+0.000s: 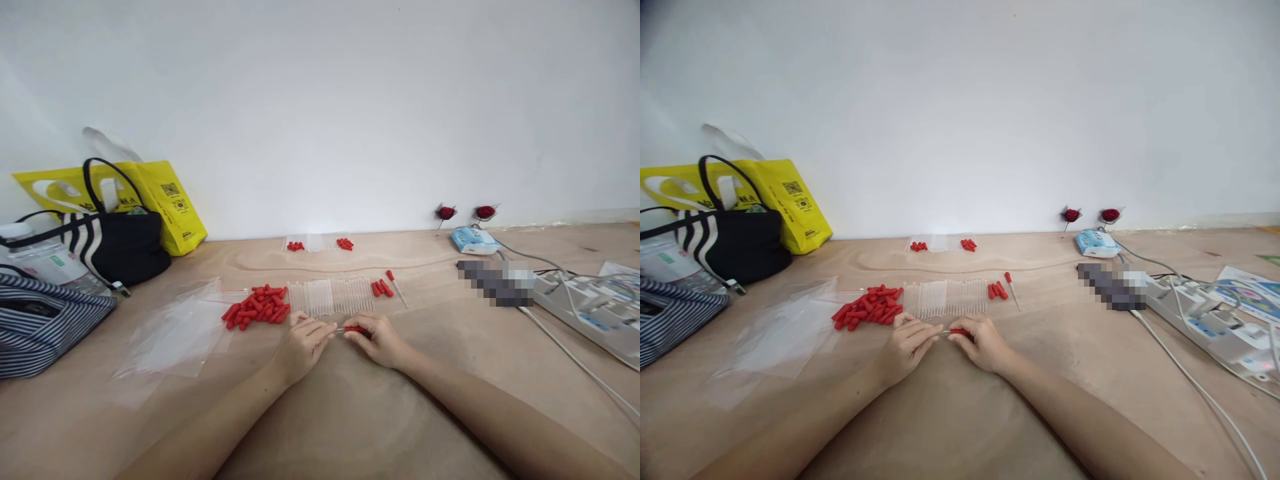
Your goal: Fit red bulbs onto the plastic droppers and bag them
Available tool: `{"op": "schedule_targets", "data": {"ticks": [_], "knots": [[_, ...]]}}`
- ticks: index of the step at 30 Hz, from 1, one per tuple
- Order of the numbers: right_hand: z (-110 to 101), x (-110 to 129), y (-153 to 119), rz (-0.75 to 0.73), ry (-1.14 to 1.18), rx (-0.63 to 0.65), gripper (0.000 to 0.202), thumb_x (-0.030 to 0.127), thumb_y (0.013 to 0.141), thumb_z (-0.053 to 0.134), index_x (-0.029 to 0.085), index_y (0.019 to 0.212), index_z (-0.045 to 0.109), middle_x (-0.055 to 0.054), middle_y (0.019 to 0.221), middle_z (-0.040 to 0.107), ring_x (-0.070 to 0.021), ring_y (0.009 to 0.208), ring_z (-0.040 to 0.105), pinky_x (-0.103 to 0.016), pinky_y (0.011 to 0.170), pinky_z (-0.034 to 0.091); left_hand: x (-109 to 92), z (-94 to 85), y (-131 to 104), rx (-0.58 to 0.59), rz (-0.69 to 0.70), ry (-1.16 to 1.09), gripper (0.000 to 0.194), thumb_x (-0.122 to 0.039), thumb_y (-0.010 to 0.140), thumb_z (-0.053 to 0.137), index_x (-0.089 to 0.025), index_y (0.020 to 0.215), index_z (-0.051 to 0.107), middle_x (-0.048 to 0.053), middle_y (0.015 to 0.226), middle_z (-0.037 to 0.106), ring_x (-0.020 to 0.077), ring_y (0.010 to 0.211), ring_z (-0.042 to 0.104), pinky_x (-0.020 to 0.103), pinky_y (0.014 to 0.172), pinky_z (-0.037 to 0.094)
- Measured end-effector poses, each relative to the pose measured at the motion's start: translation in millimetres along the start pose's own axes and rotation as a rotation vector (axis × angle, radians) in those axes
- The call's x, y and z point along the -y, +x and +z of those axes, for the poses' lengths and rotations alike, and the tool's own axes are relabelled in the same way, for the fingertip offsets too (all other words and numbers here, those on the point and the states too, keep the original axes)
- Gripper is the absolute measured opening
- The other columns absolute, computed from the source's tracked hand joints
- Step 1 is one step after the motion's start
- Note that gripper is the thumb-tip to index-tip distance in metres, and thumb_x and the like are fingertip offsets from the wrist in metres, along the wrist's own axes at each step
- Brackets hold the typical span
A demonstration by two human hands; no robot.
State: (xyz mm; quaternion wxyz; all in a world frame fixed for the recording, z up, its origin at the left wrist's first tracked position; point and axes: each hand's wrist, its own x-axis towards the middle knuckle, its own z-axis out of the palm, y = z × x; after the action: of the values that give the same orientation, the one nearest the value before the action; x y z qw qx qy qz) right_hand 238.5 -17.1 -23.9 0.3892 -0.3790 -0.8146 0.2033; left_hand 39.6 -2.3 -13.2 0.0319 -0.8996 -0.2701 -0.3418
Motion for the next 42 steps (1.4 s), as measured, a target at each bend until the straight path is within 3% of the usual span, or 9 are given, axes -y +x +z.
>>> {"op": "schedule_targets", "data": {"ticks": [8, 15, 21, 23, 26, 29, 31, 35, 42], "knots": [[-5.4, -9.9, -1.8, 0.078, -0.072, -0.096, 0.017, 0.036, 0.078, 0.056, 0.021, 0.081, 0.063, -0.005, 0.076, 0.065, -0.0171, 0.072, 0.054, -0.035, 0.073, 0.038, 11.0, -7.6, -2.5, -0.031, -0.045, 0.004, 0.012, -0.021, 0.085, 0.049, -0.021, 0.085, 0.061, -0.002, 0.072, 0.069, 0.0115, 0.060, 0.058, 0.034, 0.076, 0.029], [8.1, -0.3, 4.2, 0.390, 0.612, -0.261, 0.035, 0.043, 0.064, 0.067, 0.019, 0.087, 0.057, -0.001, 0.072, 0.060, -0.0120, 0.061, 0.053, -0.027, 0.060, 0.044, 2.4, -5.2, 1.3, -0.055, -0.223, -0.108, 0.017, -0.025, 0.085, 0.047, -0.021, 0.082, 0.062, -0.003, 0.062, 0.066, 0.0099, 0.053, 0.056, 0.034, 0.077, 0.030], [25.1, 12.0, 14.9, 0.397, 0.706, -0.310, 0.033, 0.048, 0.070, 0.059, 0.018, 0.084, 0.058, -0.003, 0.074, 0.061, -0.0145, 0.071, 0.055, -0.028, 0.067, 0.044, -2.6, 0.3, 1.1, -0.016, -0.289, -0.206, 0.014, -0.026, 0.084, 0.049, -0.022, 0.087, 0.062, -0.004, 0.068, 0.068, 0.0098, 0.057, 0.059, 0.036, 0.082, 0.029], [13.7, 4.3, 22.0, 0.382, 0.660, -0.333, 0.036, 0.049, 0.071, 0.056, 0.018, 0.090, 0.058, -0.004, 0.076, 0.062, -0.0153, 0.072, 0.056, -0.029, 0.068, 0.044, -1.7, 0.2, 0.6, -0.028, -0.292, -0.219, 0.015, -0.027, 0.082, 0.051, -0.022, 0.093, 0.060, -0.003, 0.074, 0.069, 0.0119, 0.064, 0.061, 0.037, 0.084, 0.029], [-25.9, -22.4, 32.0, 0.412, 0.434, -0.388, 0.044, 0.050, 0.072, 0.053, 0.016, 0.099, 0.059, -0.003, 0.074, 0.062, -0.0152, 0.069, 0.056, -0.028, 0.064, 0.043, 0.5, -1.0, 0.6, -0.046, -0.316, -0.211, 0.017, -0.027, 0.079, 0.055, -0.020, 0.093, 0.060, 0.000, 0.078, 0.069, 0.0148, 0.072, 0.062, 0.038, 0.084, 0.029], [-70.5, -54.3, 34.0, 0.571, 0.065, -0.392, 0.042, 0.047, 0.072, 0.053, 0.013, 0.093, 0.064, -0.002, 0.061, 0.060, -0.0142, 0.058, 0.054, -0.025, 0.054, 0.039, 1.8, -1.4, 1.8, -0.009, -0.347, -0.186, 0.013, -0.025, 0.078, 0.054, -0.020, 0.089, 0.061, 0.000, 0.077, 0.069, 0.0154, 0.072, 0.062, 0.039, 0.084, 0.029], [-88.4, -69.5, 31.2, 0.686, -0.164, -0.342, 0.038, 0.044, 0.069, 0.056, 0.013, 0.089, 0.066, -0.003, 0.061, 0.062, -0.0154, 0.057, 0.056, -0.024, 0.052, 0.036, 2.2, -0.7, 2.4, 0.018, -0.351, -0.176, 0.013, -0.024, 0.078, 0.053, -0.021, 0.087, 0.061, 0.000, 0.076, 0.069, 0.0152, 0.071, 0.062, 0.040, 0.084, 0.029], [-90.9, -80.6, 25.4, 0.794, -0.448, -0.288, 0.028, 0.038, 0.068, 0.057, 0.018, 0.085, 0.069, -0.005, 0.070, 0.067, -0.0178, 0.065, 0.060, -0.023, 0.052, 0.034, 2.5, 0.8, 1.9, 0.038, -0.339, -0.160, 0.012, -0.024, 0.078, 0.053, -0.022, 0.086, 0.061, -0.001, 0.076, 0.069, 0.0147, 0.070, 0.062, 0.040, 0.084, 0.028], [-77.5, -81.6, 25.3, 0.816, -0.544, -0.253, 0.028, 0.043, 0.068, 0.057, 0.021, 0.077, 0.070, -0.007, 0.069, 0.068, -0.0184, 0.064, 0.060, -0.023, 0.051, 0.032, 2.6, 0.5, 0.6, 0.038, -0.317, -0.150, 0.010, -0.023, 0.078, 0.052, -0.021, 0.082, 0.061, -0.002, 0.074, 0.068, 0.0135, 0.069, 0.061, 0.039, 0.084, 0.028]]}}
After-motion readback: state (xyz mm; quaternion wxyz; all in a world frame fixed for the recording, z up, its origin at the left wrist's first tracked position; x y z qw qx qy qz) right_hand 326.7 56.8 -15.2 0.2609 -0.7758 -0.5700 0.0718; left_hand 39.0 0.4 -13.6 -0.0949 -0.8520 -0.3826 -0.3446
